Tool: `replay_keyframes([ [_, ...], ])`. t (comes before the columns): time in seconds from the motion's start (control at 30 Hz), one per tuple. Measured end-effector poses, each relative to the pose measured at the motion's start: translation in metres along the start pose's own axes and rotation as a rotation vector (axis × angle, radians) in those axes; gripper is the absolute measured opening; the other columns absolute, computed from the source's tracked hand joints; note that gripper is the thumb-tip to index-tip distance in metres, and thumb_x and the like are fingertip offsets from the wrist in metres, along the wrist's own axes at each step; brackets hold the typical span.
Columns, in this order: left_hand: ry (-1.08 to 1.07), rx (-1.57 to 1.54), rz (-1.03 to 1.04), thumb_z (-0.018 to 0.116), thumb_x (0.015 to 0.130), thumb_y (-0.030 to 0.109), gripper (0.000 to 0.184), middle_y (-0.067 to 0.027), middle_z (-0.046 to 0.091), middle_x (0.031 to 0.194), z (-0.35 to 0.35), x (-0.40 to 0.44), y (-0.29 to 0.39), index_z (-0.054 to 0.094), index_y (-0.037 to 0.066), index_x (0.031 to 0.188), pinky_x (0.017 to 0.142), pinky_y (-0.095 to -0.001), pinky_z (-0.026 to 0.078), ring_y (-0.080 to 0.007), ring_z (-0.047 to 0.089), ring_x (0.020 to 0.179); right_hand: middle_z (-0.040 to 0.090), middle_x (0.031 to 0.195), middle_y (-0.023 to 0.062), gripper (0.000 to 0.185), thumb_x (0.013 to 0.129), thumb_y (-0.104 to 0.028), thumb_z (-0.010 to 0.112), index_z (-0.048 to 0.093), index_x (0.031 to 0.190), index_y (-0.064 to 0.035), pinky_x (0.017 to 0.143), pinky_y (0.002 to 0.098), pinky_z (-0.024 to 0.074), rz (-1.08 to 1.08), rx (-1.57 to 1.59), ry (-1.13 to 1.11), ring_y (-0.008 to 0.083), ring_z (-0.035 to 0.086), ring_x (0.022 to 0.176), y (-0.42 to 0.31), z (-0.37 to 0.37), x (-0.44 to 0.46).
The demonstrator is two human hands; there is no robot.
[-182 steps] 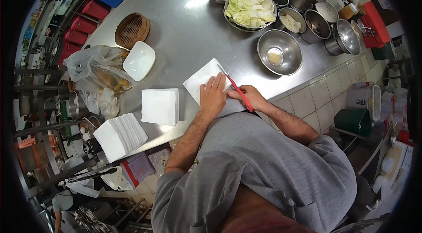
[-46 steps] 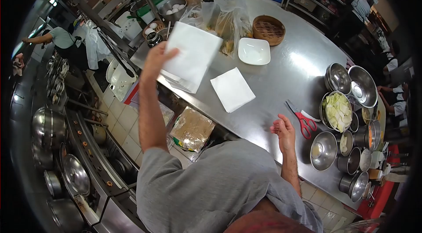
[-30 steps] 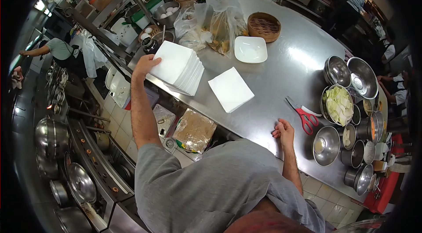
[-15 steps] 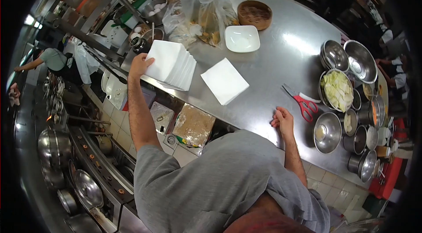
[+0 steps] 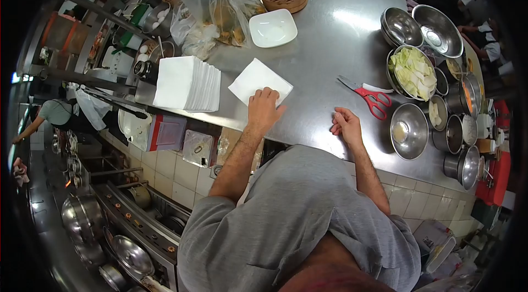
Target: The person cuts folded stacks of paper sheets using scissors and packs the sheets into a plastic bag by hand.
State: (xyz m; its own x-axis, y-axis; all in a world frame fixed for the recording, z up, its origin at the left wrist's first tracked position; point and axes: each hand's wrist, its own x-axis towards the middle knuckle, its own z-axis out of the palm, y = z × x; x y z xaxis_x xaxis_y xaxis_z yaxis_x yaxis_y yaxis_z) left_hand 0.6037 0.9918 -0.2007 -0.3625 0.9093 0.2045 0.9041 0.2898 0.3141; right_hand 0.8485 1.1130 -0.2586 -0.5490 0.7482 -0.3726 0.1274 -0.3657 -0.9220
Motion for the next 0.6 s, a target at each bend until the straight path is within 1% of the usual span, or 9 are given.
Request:
replay_keyframes([
  [0.13,-0.009,-0.021,-0.002,0.067,0.073,0.019,0.021,-0.0096,0.060,0.089,0.009,0.001,-0.012,0.061,0.002,0.085,0.072,-0.0385,0.046,-0.0290,0.056,0.087,0.055,0.074,0.0058,0.031,0.091,-0.013,0.052,0.050,0.115,0.0047,0.045,0.0223,0.0447,0.010,0.020,0.009,0.0113,0.056,0.053,0.001,0.000,0.001],
  [0.23,0.077,-0.088,0.065,0.065,0.074,0.016,0.013,-0.0095,0.060,0.083,0.011,0.002,-0.018,0.062,0.004,0.080,0.070,-0.0400,0.046,-0.0297,0.056,0.080,0.055,0.074,0.0049,0.031,0.090,-0.014,0.054,0.051,0.115,0.0033,0.044,0.0217,0.0444,0.021,0.009,0.010,0.0111,0.056,0.053,-0.001,0.001,0.003],
  [0.33,0.113,-0.179,0.023,0.062,0.076,0.014,0.012,-0.0119,0.060,0.080,0.009,0.003,-0.017,0.061,0.003,0.076,0.069,-0.0395,0.046,-0.0312,0.056,0.077,0.056,0.074,0.0040,0.031,0.089,-0.017,0.056,0.054,0.113,0.0018,0.046,0.0220,0.0445,-0.003,-0.062,-0.003,0.0099,0.055,0.054,-0.009,0.014,0.005],
  [0.4,0.053,-0.293,-0.070,0.060,0.079,0.014,0.013,-0.0134,0.059,0.079,0.008,0.004,-0.022,0.061,0.002,0.076,0.067,-0.0394,0.046,-0.0315,0.056,0.077,0.058,0.076,0.0037,0.030,0.088,-0.019,0.058,0.057,0.110,0.0008,0.050,0.0225,0.0449,-0.058,-0.157,-0.131,0.0084,0.054,0.058,-0.021,0.033,0.010],
  [0.43,0.071,-0.269,-0.077,0.060,0.079,0.014,0.013,-0.0134,0.059,0.079,0.006,0.003,-0.023,0.061,0.002,0.076,0.067,-0.0394,0.046,-0.0315,0.056,0.077,0.058,0.076,0.0037,0.030,0.088,-0.019,0.058,0.057,0.110,0.0008,0.050,0.0225,0.0449,-0.075,-0.149,-0.155,0.0084,0.054,0.058,-0.028,0.043,0.013],
  [0.5,0.150,-0.374,-0.096,0.063,0.078,0.009,0.010,-0.0149,0.061,0.079,0.005,0.004,-0.018,0.062,-0.001,0.079,0.063,-0.0350,0.048,-0.0265,0.060,0.068,0.060,0.077,0.0033,0.030,0.088,-0.020,0.058,0.058,0.108,0.0017,0.054,0.0230,0.0458,-0.089,-0.124,-0.330,0.0076,0.054,0.063,-0.039,0.071,0.017],
  [0.53,0.176,-0.415,-0.118,0.063,0.078,0.009,0.010,-0.0142,0.060,0.078,0.002,0.004,-0.013,0.062,-0.001,0.080,0.062,-0.0339,0.048,-0.0253,0.061,0.067,0.061,0.084,0.0041,0.034,0.089,-0.024,0.058,0.055,0.113,0.0009,0.058,0.0236,0.0473,-0.081,-0.100,-0.382,0.0087,0.056,0.071,-0.039,0.081,0.022],
  [0.57,0.198,-0.461,-0.136,0.063,0.078,0.008,0.010,-0.0136,0.060,0.076,0.000,0.005,-0.005,0.061,-0.001,0.080,0.060,-0.0329,0.048,-0.0241,0.061,0.066,0.061,0.084,0.0041,0.034,0.089,-0.024,0.058,0.055,0.113,0.0009,0.058,0.0236,0.0473,-0.101,-0.094,-0.414,0.0087,0.056,0.071,-0.043,0.093,0.024],
  [0.6,0.206,-0.510,-0.155,0.063,0.079,0.009,0.010,-0.0136,0.060,0.077,-0.002,0.005,0.004,0.061,-0.001,0.081,0.059,-0.0324,0.048,-0.0237,0.061,0.066,0.060,0.088,0.0048,0.038,0.089,-0.026,0.057,0.052,0.117,0.0003,0.061,0.0243,0.0479,-0.089,0.007,-0.395,0.0097,0.057,0.076,-0.048,0.101,0.023],
])
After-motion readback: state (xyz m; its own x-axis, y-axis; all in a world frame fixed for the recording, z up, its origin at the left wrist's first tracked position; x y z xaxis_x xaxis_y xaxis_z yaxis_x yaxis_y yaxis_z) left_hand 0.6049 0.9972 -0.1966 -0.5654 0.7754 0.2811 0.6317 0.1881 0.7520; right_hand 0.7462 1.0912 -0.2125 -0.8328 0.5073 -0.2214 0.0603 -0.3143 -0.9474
